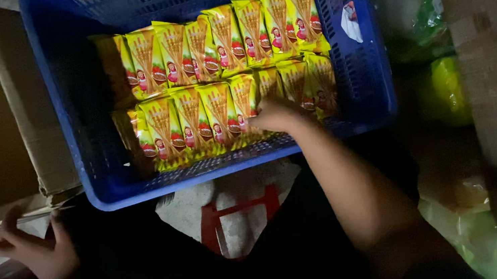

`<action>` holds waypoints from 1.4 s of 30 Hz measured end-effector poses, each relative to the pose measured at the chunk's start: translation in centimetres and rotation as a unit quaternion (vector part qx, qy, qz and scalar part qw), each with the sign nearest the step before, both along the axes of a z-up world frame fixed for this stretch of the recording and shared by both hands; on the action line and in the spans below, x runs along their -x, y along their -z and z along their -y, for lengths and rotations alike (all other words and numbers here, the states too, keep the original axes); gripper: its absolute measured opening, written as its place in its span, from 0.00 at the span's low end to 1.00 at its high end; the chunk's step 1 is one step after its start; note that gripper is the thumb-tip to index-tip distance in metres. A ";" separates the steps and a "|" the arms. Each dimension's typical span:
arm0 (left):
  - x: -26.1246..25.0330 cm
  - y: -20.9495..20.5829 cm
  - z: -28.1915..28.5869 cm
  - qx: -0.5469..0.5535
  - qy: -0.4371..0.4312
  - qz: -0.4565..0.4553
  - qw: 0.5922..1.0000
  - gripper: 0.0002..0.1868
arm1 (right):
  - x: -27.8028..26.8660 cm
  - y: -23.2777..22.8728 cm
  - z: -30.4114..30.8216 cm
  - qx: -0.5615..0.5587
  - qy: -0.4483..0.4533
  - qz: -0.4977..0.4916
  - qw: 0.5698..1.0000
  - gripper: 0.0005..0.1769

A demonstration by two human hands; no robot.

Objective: The person picks up yellow packets of snack sticks from a blue plastic crate and places them into an open cardboard box.

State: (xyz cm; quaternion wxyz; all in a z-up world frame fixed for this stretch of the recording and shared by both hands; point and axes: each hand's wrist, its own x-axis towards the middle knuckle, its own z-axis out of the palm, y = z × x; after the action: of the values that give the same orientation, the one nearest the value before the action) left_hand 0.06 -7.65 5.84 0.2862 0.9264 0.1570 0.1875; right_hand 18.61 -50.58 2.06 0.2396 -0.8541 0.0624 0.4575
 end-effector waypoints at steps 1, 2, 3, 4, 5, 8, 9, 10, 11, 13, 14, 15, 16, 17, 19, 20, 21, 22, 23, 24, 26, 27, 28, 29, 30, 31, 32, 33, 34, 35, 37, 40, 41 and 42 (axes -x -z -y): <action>0.2 0.5 -0.4 0.000 -0.001 0.001 1.000 0.27 | 0.0 0.7 -0.2 0.000 -0.001 0.001 1.000 0.28; 0.4 1.0 -0.8 0.009 0.009 0.017 1.000 0.26 | 0.0 1.4 -0.4 0.030 -0.045 0.005 0.998 0.24; 0.7 1.5 -1.1 0.018 0.018 0.032 0.999 0.26 | 0.1 2.1 -0.6 0.061 -0.090 0.009 0.994 0.30; 0.6 1.4 -1.0 0.018 0.016 0.035 0.999 0.26 | 0.2 2.2 -0.6 0.062 -0.092 0.011 0.994 0.30; 0.5 1.2 -1.0 0.008 0.011 0.026 1.000 0.27 | 0.3 2.3 -0.6 0.001 -0.057 0.035 0.998 0.16; 0.8 0.8 -0.7 0.008 0.004 0.016 1.000 0.26 | 0.4 -1.6 -1.3 -0.046 0.007 0.026 0.999 0.34; 0.9 0.6 -0.6 0.020 0.004 0.012 1.000 0.28 | 0.5 -3.6 -1.6 -0.032 0.037 -0.009 0.999 0.60; 1.0 0.1 -0.3 0.019 0.001 0.016 1.000 0.28 | 0.5 -3.8 -1.6 -0.032 0.034 -0.006 0.999 0.60; 1.0 -0.4 0.0 0.030 -0.008 -0.004 1.000 0.25 | 0.5 -4.0 -1.6 -0.024 0.057 -0.012 0.998 0.57; 1.4 0.3 -0.5 0.042 -0.018 -0.020 0.999 0.25 | 0.2 -2.7 -1.0 -0.014 0.079 -0.015 0.997 0.55; 1.7 1.5 -1.4 0.029 -0.009 -0.007 1.000 0.28 | -0.1 -1.3 -0.4 -0.005 0.080 -0.011 0.997 0.55; 1.9 2.7 -2.3 0.017 0.001 0.006 1.000 0.31 | -0.5 0.1 0.2 0.004 0.082 -0.006 0.997 0.56; 2.1 2.3 -2.0 0.018 -0.003 0.008 1.000 0.31 | -0.5 1.1 0.7 0.005 0.078 -0.004 0.997 0.56; 2.2 2.0 -1.8 0.040 -0.008 -0.008 0.999 0.31 | -0.5 2.1 1.2 -0.024 0.106 0.036 0.993 0.49; 2.5 1.6 -2.0 0.065 -0.019 -0.021 0.997 0.31 | -0.4 1.7 1.3 -0.052 0.128 0.078 0.987 0.44; 2.6 1.6 -2.3 0.033 -0.005 -0.008 0.999 0.31 | -0.1 0.4 1.0 -0.117 0.184 0.105 0.970 0.35; 2.6 1.6 -2.7 0.000 0.008 0.006 1.000 0.31 | 0.2 -0.8 0.6 -0.182 0.238 0.130 0.945 0.26; 2.0 1.9 -3.0 0.001 0.003 0.009 1.000 0.31 | 0.3 0.3 0.9 -0.183 0.233 0.132 0.946 0.26; 1.3 2.2 -3.5 0.026 -0.018 0.069 0.997 0.23 | 0.4 1.5 1.0 -0.330 0.320 0.119 0.880 0.26; 1.1 2.4 -4.3 0.048 -0.045 0.129 0.990 0.17 | 0.2 2.8 0.7 -0.469 0.391 0.095 0.786 0.26; -1.5 2.2 -6.5 0.063 -0.077 0.212 0.972 0.17 | 0.8 4.0 1.6 -0.484 0.447 0.073 0.749 0.15; -2.7 2.2 -8.0 0.077 -0.096 0.290 0.949 0.18 | 0.7 4.7 1.9 -0.491 0.510 0.054 0.704 0.05; -3.5 1.7 -8.7 0.073 -0.112 0.295 0.946 0.18 | 1.5 2.9 0.7 -0.493 0.497 0.048 0.713 0.05; -4.5 1.3 -9.6 0.105 -0.150 0.314 0.932 0.20 | 2.1 1.2 -0.4 -0.572 0.445 0.032 0.689 0.09; -5.3 1.0 -10.4 0.136 -0.187 0.330 0.915 0.23 | 3.0 -0.3 -1.4 -0.643 0.392 0.010 0.658 0.19; -5.6 1.2 -11.5 0.133 -0.202 0.332 0.912 0.23 | 3.5 -2.5 -3.4 -0.641 0.381 0.001 0.666 0.19; -5.8 1.5 -12.6 0.110 -0.176 0.314 0.927 0.21 | 4.2 -4.5 -5.2 -0.624 0.324 0.055 0.709 0.24; -6.3 1.9 -13.7 0.087 -0.149 0.294 0.940 0.19 | 4.8 -6.4 -7.0 -0.602 0.263 0.109 0.746 0.35; -6.1 1.9 -14.0 0.086 -0.158 0.293 0.939 0.19 | 4.6 -6.1 -7.4 -0.601 0.257 0.103 0.750 0.35; -6.0 1.9 -14.3 0.204 -0.154 0.242 0.936 0.18 | 4.3 -5.7 -7.8 -0.543 0.266 0.134 0.785 0.35; -6.2 2.5 -15.7 0.321 -0.151 0.186 0.916 0.18 | 3.2 -6.0 -10.0 -0.478 0.273 0.160 0.820 0.35; -5.9 4.9 -18.9 0.403 -0.022 0.132 0.905 0.15 | 1.0 -9.5 -15.4 -0.394 0.180 0.220 0.874 0.39; -6.1 6.3 -20.1 0.458 0.025 0.119 0.881 0.18 | -0.1 -11.0 -17.6 -0.376 0.115 0.257 0.883 0.38; -6.7 7.6 -21.5 0.508 0.072 0.110 0.851 0.22 | -1.6 -12.5 -20.0 -0.360 0.049 0.295 0.884 0.38</action>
State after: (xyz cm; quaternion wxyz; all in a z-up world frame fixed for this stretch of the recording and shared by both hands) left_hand 6.72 13.81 -1.72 0.7448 0.6342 0.1308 0.1608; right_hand 20.17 -30.58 14.53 0.5597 -0.8006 -0.1388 0.1627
